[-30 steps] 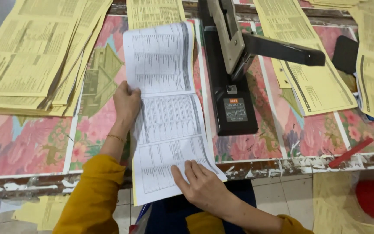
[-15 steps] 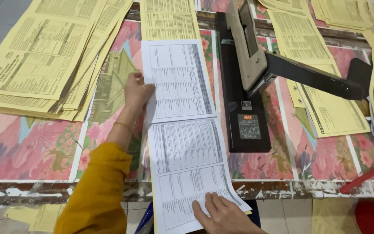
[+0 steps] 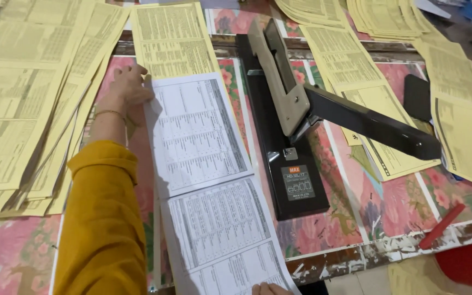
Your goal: The person aligns several printed sheets of paper and uses a large desktop stapler to bind them together along the top edge.
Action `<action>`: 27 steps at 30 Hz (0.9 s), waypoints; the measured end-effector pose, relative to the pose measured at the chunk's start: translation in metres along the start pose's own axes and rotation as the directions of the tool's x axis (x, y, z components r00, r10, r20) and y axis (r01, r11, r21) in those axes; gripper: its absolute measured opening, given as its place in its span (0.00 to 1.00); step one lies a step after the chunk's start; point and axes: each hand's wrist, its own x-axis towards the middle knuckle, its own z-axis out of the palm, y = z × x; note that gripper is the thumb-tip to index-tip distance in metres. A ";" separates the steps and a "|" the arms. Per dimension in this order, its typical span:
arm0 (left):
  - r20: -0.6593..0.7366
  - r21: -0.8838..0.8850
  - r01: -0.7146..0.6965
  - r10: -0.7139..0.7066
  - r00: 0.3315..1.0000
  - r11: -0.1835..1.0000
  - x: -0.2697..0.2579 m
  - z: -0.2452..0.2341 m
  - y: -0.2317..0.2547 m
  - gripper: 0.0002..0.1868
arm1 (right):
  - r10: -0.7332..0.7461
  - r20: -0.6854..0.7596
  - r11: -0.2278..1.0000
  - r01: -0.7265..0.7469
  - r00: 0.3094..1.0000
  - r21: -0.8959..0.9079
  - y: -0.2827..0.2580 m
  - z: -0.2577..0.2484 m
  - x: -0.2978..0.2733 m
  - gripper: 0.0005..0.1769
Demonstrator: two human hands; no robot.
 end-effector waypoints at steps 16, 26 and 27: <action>0.077 0.238 -0.240 0.228 0.971 0.941 -0.056 -0.047 0.054 0.21 | 0.145 -0.223 0.977 -0.175 0.964 -0.121 -0.025 -0.027 0.020 0.21; -0.066 0.397 -0.319 0.373 0.925 0.861 -0.064 -0.032 0.048 0.08 | -0.033 -0.195 0.980 -0.007 0.980 -0.199 -0.019 -0.048 0.038 0.13; -0.078 0.318 -0.315 0.356 0.931 0.894 -0.062 -0.030 0.047 0.07 | -0.050 -0.230 0.972 -0.005 0.972 -0.233 -0.019 -0.049 0.038 0.15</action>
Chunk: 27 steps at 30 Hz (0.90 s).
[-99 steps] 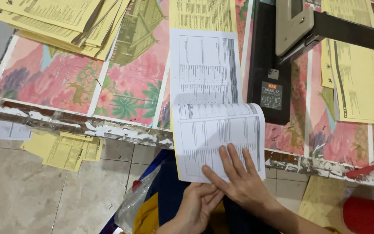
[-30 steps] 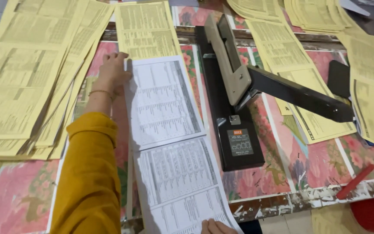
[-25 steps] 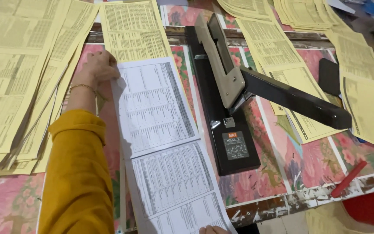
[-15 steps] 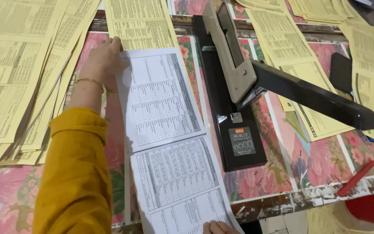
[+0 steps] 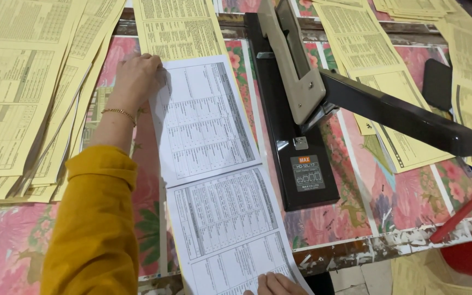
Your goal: The person aligns several printed sheets of paper and uses a large desktop stapler to bind them together along the top edge.
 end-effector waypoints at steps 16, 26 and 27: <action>0.544 -0.344 0.510 -0.276 0.793 0.788 0.016 -0.076 0.027 0.28 | 0.086 0.037 0.996 -0.086 0.996 0.011 -0.009 0.034 -0.039 0.21; 0.246 -0.128 0.149 -0.114 0.963 0.981 0.016 -0.013 0.002 0.10 | -0.051 0.124 0.985 0.030 0.991 0.168 0.008 0.007 -0.007 0.17; 0.118 -0.097 0.082 -0.070 0.991 0.992 0.007 -0.015 0.007 0.12 | -0.211 0.193 0.957 0.162 0.958 0.240 0.015 0.006 -0.008 0.20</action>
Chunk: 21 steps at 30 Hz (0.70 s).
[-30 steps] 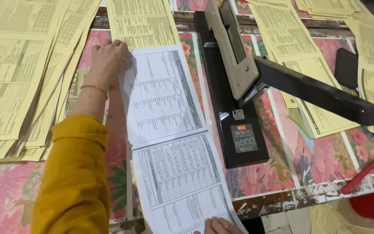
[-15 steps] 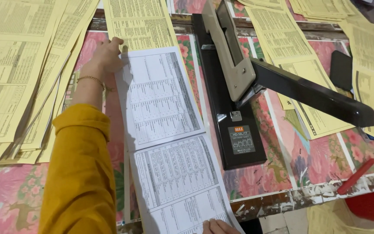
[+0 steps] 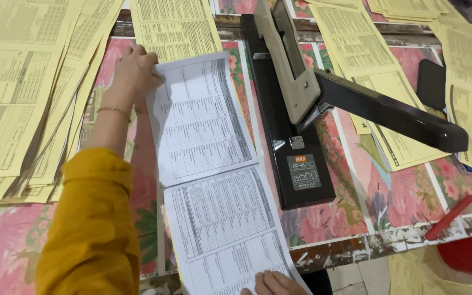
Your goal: The person aligns several printed sheets of paper and uses a large desktop stapler to bind them together along the top edge.
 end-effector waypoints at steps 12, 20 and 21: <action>-0.413 -0.194 -0.532 0.424 0.806 0.824 -0.320 -0.113 0.200 0.09 | 0.046 -0.100 0.997 -0.040 0.994 0.061 -0.005 -0.104 0.041 0.09; -0.257 -0.280 -0.397 0.330 0.908 0.874 -0.423 -0.061 0.225 0.08 | -0.041 -0.084 0.996 0.035 0.996 -0.078 -0.016 -0.086 0.009 0.14; -0.234 -0.264 -0.377 0.320 0.918 0.888 -0.430 -0.055 0.227 0.07 | -0.057 -0.075 0.998 0.054 0.996 -0.041 -0.016 -0.081 0.002 0.16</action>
